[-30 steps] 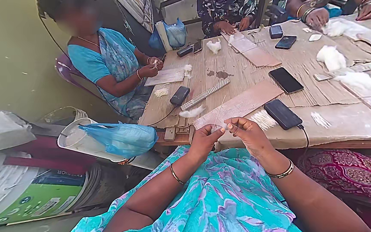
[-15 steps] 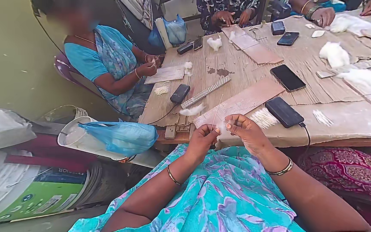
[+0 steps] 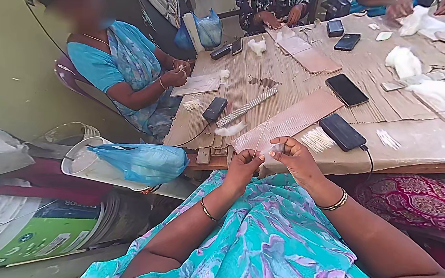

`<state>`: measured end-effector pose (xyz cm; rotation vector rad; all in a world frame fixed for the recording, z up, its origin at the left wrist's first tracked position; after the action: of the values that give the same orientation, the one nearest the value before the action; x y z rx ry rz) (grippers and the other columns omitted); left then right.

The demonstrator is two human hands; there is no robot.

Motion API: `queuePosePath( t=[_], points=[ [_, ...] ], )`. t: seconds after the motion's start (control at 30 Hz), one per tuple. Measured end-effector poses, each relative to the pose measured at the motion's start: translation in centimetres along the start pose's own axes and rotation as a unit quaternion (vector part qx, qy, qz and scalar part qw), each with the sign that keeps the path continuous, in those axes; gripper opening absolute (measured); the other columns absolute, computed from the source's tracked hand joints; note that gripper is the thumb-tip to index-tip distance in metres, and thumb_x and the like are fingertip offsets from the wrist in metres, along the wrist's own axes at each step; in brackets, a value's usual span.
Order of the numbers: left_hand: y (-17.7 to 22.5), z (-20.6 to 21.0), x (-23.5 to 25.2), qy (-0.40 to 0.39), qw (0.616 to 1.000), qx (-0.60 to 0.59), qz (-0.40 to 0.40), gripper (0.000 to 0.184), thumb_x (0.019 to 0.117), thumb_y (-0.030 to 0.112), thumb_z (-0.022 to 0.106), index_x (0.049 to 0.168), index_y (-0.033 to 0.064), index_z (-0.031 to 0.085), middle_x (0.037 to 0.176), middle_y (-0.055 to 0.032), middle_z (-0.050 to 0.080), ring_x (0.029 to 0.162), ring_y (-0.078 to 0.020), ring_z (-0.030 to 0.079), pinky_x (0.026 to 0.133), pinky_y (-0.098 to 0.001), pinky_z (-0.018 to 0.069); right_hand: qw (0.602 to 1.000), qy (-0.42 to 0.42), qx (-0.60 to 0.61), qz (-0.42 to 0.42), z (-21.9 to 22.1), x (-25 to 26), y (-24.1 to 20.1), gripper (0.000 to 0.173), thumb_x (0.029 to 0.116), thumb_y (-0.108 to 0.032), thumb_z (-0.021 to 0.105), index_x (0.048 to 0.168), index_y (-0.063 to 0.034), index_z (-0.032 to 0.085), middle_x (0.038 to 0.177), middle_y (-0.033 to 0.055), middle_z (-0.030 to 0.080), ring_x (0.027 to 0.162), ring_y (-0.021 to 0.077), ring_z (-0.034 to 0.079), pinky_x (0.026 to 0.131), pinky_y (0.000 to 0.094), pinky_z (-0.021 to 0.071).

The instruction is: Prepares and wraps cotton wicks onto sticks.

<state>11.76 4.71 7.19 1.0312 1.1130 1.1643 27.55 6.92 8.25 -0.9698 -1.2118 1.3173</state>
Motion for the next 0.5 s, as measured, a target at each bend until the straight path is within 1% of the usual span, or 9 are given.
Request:
queuePosePath(
  t=[0.1,0.17,0.23,0.3,0.4,0.43,0.47,0.5],
  points=[
    [-0.5,-0.8,0.5,0.002,1.000,-0.001,-0.001,0.002,0.0982,0.001,0.065,0.096,0.0020,0.065,0.075,-0.0008,0.064,0.062,-0.0036,0.057,0.060,-0.0173,0.0477,0.999,0.025,-0.041,-0.008,0.1,0.4,0.5,0.032,0.0883,0.005,0.073,0.117,-0.0055,0.065,0.088,0.0004,0.066,0.075,0.0036,0.062,0.071,0.0198,0.0537],
    [-0.9,-1.6,1.0,0.013,1.000,0.003,-0.003,0.002,0.0983,0.001,0.065,0.096,0.0015,0.065,0.075,-0.0009,0.064,0.061,-0.0038,0.056,0.059,-0.0176,0.0474,0.997,0.020,-0.079,-0.010,0.5,1.2,1.2,0.035,0.0891,0.001,0.074,0.122,-0.0062,0.064,0.088,0.0020,0.066,0.074,0.0047,0.062,0.069,0.0207,0.0536],
    [-1.6,-2.8,1.7,0.033,0.999,0.017,-0.012,0.002,0.0981,0.002,0.066,0.097,0.0015,0.065,0.075,-0.0011,0.064,0.062,-0.0041,0.056,0.060,-0.0181,0.0471,0.991,0.015,-0.135,-0.005,1.3,2.3,2.3,0.038,0.0901,-0.003,0.075,0.126,-0.0078,0.063,0.088,0.0044,0.066,0.070,0.0072,0.060,0.066,0.0239,0.0524],
    [-2.4,-4.4,2.5,0.059,0.998,0.029,-0.025,0.002,0.0984,0.003,0.066,0.098,0.0012,0.065,0.077,-0.0017,0.064,0.063,-0.0049,0.056,0.060,-0.0189,0.0474,0.977,0.004,-0.214,0.011,2.4,3.6,3.5,0.040,0.0923,-0.007,0.075,0.130,-0.0080,0.061,0.090,0.0086,0.067,0.070,0.0130,0.061,0.067,0.0316,0.0525],
    [-4.1,-6.6,4.1,0.087,0.993,0.047,-0.056,0.006,0.1000,0.006,0.066,0.102,-0.0004,0.064,0.079,-0.0028,0.062,0.064,-0.0064,0.056,0.062,-0.0206,0.0481,0.944,-0.019,-0.329,0.032,4.2,5.9,5.6,0.047,0.0937,-0.013,0.075,0.136,-0.0083,0.057,0.091,0.0141,0.069,0.072,0.0234,0.063,0.069,0.0435,0.0522],
    [-4.6,-7.2,4.6,0.092,0.992,0.057,-0.069,0.008,0.1003,0.007,0.066,0.103,-0.0004,0.064,0.080,-0.0032,0.061,0.065,-0.0067,0.055,0.062,-0.0211,0.0474,0.930,-0.027,-0.366,0.036,4.8,6.5,6.3,0.049,0.0936,-0.014,0.076,0.138,-0.0086,0.057,0.092,0.0168,0.069,0.076,0.0288,0.065,0.073,0.0496,0.0525],
    [-5.2,-7.8,5.1,0.095,0.990,0.069,-0.078,0.008,0.1001,0.007,0.066,0.103,-0.0003,0.064,0.080,-0.0033,0.060,0.065,-0.0067,0.054,0.061,-0.0214,0.0461,0.915,-0.033,-0.400,0.039,5.3,7.1,6.8,0.051,0.0934,-0.016,0.076,0.140,-0.0093,0.056,0.095,0.0190,0.070,0.082,0.0342,0.067,0.080,0.0560,0.0513],
    [-5.7,-8.3,5.4,0.091,0.988,0.086,-0.088,0.010,0.1000,0.008,0.067,0.104,-0.0003,0.064,0.081,-0.0038,0.060,0.066,-0.0074,0.054,0.063,-0.0224,0.0461,0.901,-0.039,-0.430,0.040,5.9,7.6,7.3,0.052,0.0934,-0.016,0.075,0.141,-0.0101,0.056,0.098,0.0209,0.070,0.090,0.0387,0.067,0.088,0.0616,0.0480]
  ],
)
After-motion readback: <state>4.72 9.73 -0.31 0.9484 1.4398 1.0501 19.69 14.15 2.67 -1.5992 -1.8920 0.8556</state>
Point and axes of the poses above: each hand's wrist, its own x-axis towards the middle knuckle, its own z-axis out of the palm, y = z × x, the point moved 9 cm from there along x, towards the middle knuckle
